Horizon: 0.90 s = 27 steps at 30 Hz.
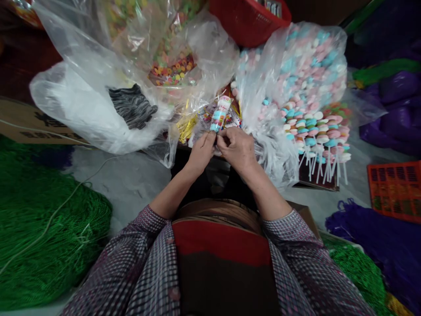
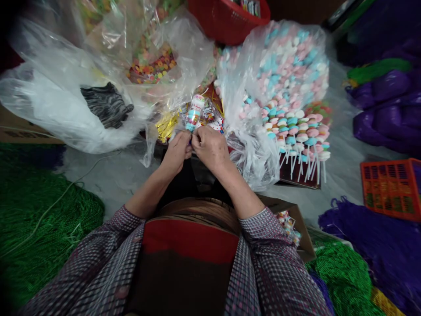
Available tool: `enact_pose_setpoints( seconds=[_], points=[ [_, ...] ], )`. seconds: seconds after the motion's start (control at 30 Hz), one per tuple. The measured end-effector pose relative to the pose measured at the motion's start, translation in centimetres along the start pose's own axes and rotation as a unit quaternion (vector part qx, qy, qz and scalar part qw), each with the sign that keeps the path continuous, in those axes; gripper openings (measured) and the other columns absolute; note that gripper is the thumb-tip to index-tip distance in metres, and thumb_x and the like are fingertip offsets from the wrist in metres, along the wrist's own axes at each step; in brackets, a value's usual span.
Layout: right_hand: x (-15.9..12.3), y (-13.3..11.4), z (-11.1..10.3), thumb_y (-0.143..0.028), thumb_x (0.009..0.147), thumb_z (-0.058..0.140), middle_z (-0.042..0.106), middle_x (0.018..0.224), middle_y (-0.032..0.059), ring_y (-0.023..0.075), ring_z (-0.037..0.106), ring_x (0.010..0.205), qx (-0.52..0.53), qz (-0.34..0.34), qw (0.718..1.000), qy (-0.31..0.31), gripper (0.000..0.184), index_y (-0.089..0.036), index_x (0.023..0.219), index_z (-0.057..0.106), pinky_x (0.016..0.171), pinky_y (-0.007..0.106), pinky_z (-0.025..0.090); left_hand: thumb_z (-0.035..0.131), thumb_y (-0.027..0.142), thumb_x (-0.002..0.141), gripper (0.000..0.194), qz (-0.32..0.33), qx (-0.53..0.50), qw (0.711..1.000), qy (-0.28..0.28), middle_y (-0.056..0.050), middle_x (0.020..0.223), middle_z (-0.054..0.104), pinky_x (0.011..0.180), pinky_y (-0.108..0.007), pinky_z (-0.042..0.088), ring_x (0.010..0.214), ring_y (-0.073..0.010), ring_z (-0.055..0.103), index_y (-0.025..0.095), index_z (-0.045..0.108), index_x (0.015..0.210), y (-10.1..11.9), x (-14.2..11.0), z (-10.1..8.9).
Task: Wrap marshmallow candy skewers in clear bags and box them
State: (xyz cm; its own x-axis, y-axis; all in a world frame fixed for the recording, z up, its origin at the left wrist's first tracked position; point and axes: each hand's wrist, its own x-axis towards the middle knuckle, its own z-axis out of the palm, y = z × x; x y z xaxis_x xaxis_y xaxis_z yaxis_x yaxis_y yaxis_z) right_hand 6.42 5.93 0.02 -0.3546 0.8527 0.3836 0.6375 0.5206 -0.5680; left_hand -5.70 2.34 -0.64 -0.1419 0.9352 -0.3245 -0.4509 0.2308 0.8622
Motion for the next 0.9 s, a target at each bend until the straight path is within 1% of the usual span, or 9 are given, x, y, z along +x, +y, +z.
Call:
enact_pose_setpoints(
  seconds=[0.1, 0.17, 0.27, 0.4, 0.57, 0.67, 0.77, 0.83, 0.9],
  points=[
    [-0.7, -0.1, -0.7, -0.024, 0.09, 0.06, 0.072, 0.08, 0.0046, 0.0209, 0.065, 0.078, 0.071, 0.021, 0.997, 0.016, 0.014, -0.025, 0.08, 0.07, 0.078, 0.035, 0.051, 0.058, 0.024, 0.102, 0.031, -0.002, -0.04, 0.999, 0.017, 0.008, 0.061, 0.04, 0.042, -0.015, 0.02, 0.044, -0.0015, 0.031, 0.018, 0.05, 0.073, -0.1, -0.1, 0.2],
    [-1.1, -0.1, -1.1, -0.025, 0.089, 0.062, 0.072, 0.079, 0.0031, 0.0199, 0.065, 0.077, 0.124, 0.051, 0.991, 0.028, 0.014, -0.025, 0.08, 0.072, 0.077, 0.035, 0.052, 0.057, 0.026, 0.103, 0.031, -0.009, -0.066, 0.998, -0.001, 0.008, 0.06, 0.04, 0.041, -0.015, 0.017, 0.043, -0.0011, 0.028, 0.018, 0.052, 0.073, 0.0, -0.3, 0.5],
    [-1.7, -0.1, -1.5, -0.028, 0.086, 0.066, 0.069, 0.073, 0.0002, 0.017, 0.06, 0.07, 0.211, 0.133, 0.968, 0.032, 0.014, -0.023, 0.072, 0.07, 0.07, 0.032, 0.05, 0.057, 0.033, 0.103, 0.038, -0.041, -0.082, 0.994, -0.058, 0.01, 0.051, 0.031, 0.039, -0.016, 0.015, 0.038, -0.0012, 0.021, 0.017, 0.052, 0.069, 0.5, -0.8, 0.8],
    [-2.2, 0.3, -2.1, -0.036, 0.082, 0.075, 0.062, 0.064, -0.0037, 0.0125, 0.053, 0.062, 0.322, 0.225, 0.92, -0.003, 0.022, -0.021, 0.068, 0.066, 0.063, 0.028, 0.046, 0.045, 0.037, 0.107, 0.049, -0.149, -0.081, 0.973, -0.158, 0.012, 0.044, 0.019, 0.037, -0.015, 0.018, 0.032, -0.0017, 0.014, 0.017, 0.049, 0.062, 1.5, -1.5, 1.0],
    [-2.5, 1.4, -3.8, -0.053, 0.067, 0.091, 0.072, 0.083, -0.0019, 0.0165, 0.064, 0.081, 0.414, 0.211, 0.883, -0.07, 0.038, -0.023, 0.083, 0.073, 0.082, 0.032, 0.054, 0.028, 0.029, 0.108, 0.057, -0.271, -0.089, 0.926, -0.247, 0.011, 0.042, 0.017, 0.034, -0.016, 0.021, 0.029, -0.0036, 0.012, 0.018, 0.045, 0.055, 2.3, -2.2, 0.8],
    [-2.7, 2.3, -4.2, -0.061, 0.067, 0.089, 0.077, 0.095, 0.0007, 0.0203, 0.068, 0.093, 0.45, 0.176, 0.864, -0.142, 0.045, -0.026, 0.092, 0.077, 0.094, 0.037, 0.055, 0.024, 0.029, 0.108, 0.058, -0.31, -0.104, 0.905, -0.273, 0.01, 0.042, 0.017, 0.034, -0.017, 0.023, 0.029, -0.0042, 0.012, 0.018, 0.044, 0.054, 2.0, -2.5, 0.9],
    [-3.0, 3.2, -3.5, -0.06, 0.074, 0.085, 0.075, 0.084, -0.0005, 0.0192, 0.068, 0.085, 0.447, 0.162, 0.867, -0.149, 0.038, -0.024, 0.082, 0.078, 0.09, 0.037, 0.055, 0.021, 0.029, 0.109, 0.059, -0.32, -0.119, 0.9, -0.271, 0.01, 0.043, 0.016, 0.034, -0.017, 0.021, 0.029, -0.0045, 0.011, 0.018, 0.045, 0.056, 1.9, -2.6, 1.0],
    [-3.1, 3.5, -2.8, -0.056, 0.078, 0.082, 0.071, 0.074, -0.0023, 0.0167, 0.064, 0.075, 0.422, 0.164, 0.887, -0.091, 0.034, -0.023, 0.074, 0.075, 0.081, 0.034, 0.054, 0.019, 0.028, 0.11, 0.059, -0.312, -0.123, 0.907, -0.255, 0.01, 0.043, 0.017, 0.034, -0.017, 0.02, 0.029, -0.0047, 0.01, 0.018, 0.048, 0.059, 1.9, -2.6, 1.2],
    [-3.0, 3.4, -2.2, -0.049, 0.083, 0.079, 0.068, 0.069, -0.0026, 0.0153, 0.06, 0.069, 0.359, 0.146, 0.922, -0.023, 0.031, -0.022, 0.069, 0.071, 0.074, 0.031, 0.052, 0.019, 0.028, 0.11, 0.058, -0.285, -0.124, 0.924, -0.224, 0.011, 0.043, 0.019, 0.034, -0.017, 0.018, 0.029, -0.0046, 0.01, 0.018, 0.05, 0.063, 2.0, -2.4, 1.5]
  ],
)
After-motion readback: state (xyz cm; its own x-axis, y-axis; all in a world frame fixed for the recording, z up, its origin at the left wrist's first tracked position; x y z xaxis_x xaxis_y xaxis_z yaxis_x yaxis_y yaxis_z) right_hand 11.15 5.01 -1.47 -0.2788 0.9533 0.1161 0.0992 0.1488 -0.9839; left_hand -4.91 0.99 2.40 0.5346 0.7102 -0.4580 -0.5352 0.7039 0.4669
